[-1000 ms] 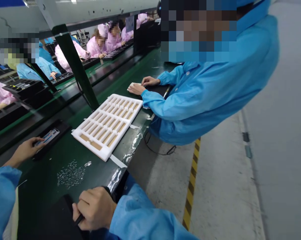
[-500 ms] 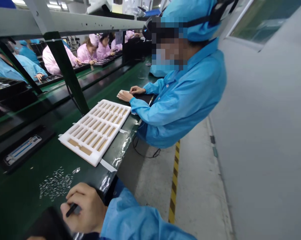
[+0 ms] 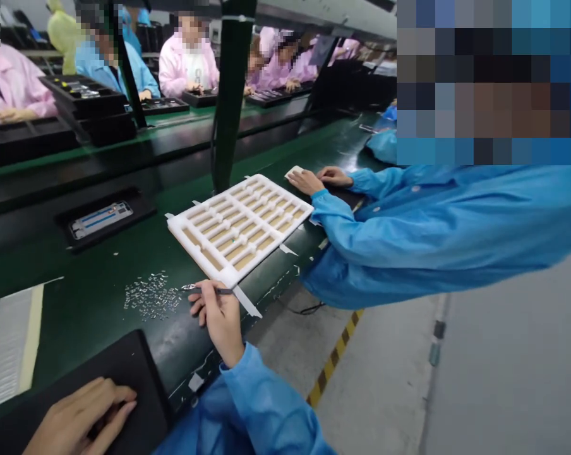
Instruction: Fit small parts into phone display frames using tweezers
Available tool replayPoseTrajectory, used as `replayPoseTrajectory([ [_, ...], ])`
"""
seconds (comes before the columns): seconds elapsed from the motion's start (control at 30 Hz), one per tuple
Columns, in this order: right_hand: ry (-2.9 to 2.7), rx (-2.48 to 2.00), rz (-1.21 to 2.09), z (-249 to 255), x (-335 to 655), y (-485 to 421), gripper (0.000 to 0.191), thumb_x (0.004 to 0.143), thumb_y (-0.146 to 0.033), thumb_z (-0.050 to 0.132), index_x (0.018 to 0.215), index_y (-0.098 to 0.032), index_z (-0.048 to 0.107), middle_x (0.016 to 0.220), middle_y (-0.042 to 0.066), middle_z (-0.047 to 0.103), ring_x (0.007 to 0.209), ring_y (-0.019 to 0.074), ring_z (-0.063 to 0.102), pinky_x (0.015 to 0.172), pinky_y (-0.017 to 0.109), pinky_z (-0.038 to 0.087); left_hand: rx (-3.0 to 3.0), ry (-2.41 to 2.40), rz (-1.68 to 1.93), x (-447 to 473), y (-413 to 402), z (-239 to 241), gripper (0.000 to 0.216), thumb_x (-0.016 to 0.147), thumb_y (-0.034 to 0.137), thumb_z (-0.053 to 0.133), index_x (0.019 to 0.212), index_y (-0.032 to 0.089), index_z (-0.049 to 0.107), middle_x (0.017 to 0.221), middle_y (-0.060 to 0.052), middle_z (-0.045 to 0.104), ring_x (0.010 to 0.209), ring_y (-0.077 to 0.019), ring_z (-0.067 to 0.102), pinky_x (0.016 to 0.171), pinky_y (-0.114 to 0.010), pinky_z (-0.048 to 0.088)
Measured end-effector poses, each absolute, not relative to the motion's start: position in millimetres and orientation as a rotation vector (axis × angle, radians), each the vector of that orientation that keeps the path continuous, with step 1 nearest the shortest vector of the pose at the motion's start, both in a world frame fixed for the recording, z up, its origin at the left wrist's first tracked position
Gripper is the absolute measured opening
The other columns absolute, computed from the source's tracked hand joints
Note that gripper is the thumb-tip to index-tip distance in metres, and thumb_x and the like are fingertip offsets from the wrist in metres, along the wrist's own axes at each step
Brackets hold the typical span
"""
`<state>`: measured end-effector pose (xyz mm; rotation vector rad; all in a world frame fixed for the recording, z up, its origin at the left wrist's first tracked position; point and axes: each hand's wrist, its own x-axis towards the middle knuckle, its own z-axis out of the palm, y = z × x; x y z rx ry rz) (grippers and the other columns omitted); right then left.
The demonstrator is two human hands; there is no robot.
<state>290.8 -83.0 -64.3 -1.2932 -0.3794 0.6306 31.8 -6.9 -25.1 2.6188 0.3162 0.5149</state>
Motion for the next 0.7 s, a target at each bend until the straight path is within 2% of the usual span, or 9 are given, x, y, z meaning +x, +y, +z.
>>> replayPoseTrajectory([
  [0.07, -0.44, -1.358, 0.589, -68, 294, -86, 0.047, 0.088, -0.06, 0.082, 0.097, -0.016, 0.072, 0.074, 0.005, 0.077, 0.054, 0.0138, 0.068, 0.042, 0.02, 0.052, 2.637, 0.319, 0.518, 29, -7, -29, 0.022, 0.11, 0.034, 0.05, 0.107, 0.029, 0.072, 0.09, 0.003, 0.081, 0.077, -0.0131, 0.079, 0.076, -0.019, 0.064],
  [0.13, -0.538, -1.448, 0.51, -71, 298, -91, 0.037, 0.091, -0.051, 0.083, 0.101, -0.015, 0.075, 0.076, 0.005, 0.078, 0.058, 0.0156, 0.072, 0.051, 0.025, 0.061, 2.66, 0.317, 0.526, 24, -8, -37, 0.021, 0.109, 0.034, 0.052, 0.109, 0.029, 0.072, 0.095, 0.004, 0.083, 0.081, -0.0137, 0.08, 0.084, -0.02, 0.065],
  [0.2, -0.71, -1.535, 0.382, -73, 302, -96, 0.03, 0.1, -0.042, 0.074, 0.115, -0.016, 0.078, 0.095, 0.01, 0.083, 0.079, 0.0203, 0.081, 0.073, 0.033, 0.07, 2.674, 0.334, 0.548, 17, -9, -47, 0.021, 0.108, 0.035, 0.054, 0.11, 0.029, 0.074, 0.099, 0.004, 0.084, 0.085, -0.0145, 0.081, 0.09, -0.022, 0.065],
  [0.27, -0.958, -1.584, 0.237, -75, 305, -101, 0.03, 0.108, -0.032, 0.063, 0.133, -0.02, 0.074, 0.121, 0.012, 0.081, 0.11, 0.0235, 0.08, 0.101, 0.04, 0.067, 2.679, 0.355, 0.551, 12, -10, -55, 0.02, 0.107, 0.035, 0.058, 0.11, 0.029, 0.076, 0.101, 0.004, 0.084, 0.088, -0.0155, 0.082, 0.094, -0.024, 0.065],
  [0.33, -1.206, -1.602, 0.149, -76, 306, -103, 0.038, 0.111, -0.024, 0.055, 0.148, -0.023, 0.065, 0.137, 0.011, 0.076, 0.128, 0.0233, 0.073, 0.116, 0.043, 0.059, 2.677, 0.363, 0.53, 10, -11, -60, 0.017, 0.105, 0.036, 0.061, 0.11, 0.03, 0.077, 0.102, 0.004, 0.084, 0.089, -0.016, 0.082, 0.097, -0.026, 0.065],
  [0.5, -1.482, -1.676, 0.059, -75, 304, -104, 0.049, 0.111, -0.017, 0.051, 0.16, -0.026, 0.052, 0.14, 0.01, 0.074, 0.135, 0.0236, 0.067, 0.118, 0.046, 0.057, 2.624, 0.396, 0.544, 9, -15, -65, 0.017, 0.104, 0.034, 0.064, 0.113, 0.032, 0.078, 0.103, 0.004, 0.084, 0.09, -0.0154, 0.082, 0.095, -0.024, 0.065],
  [0.7, -1.53, -1.725, 0.058, -75, 304, -104, 0.045, 0.111, -0.017, 0.051, 0.155, -0.025, 0.057, 0.141, 0.01, 0.073, 0.136, 0.0252, 0.066, 0.12, 0.049, 0.056, 2.612, 0.409, 0.518, 8, -18, -64, 0.019, 0.104, 0.035, 0.062, 0.116, 0.033, 0.077, 0.104, 0.004, 0.084, 0.091, -0.0166, 0.082, 0.099, -0.026, 0.065],
])
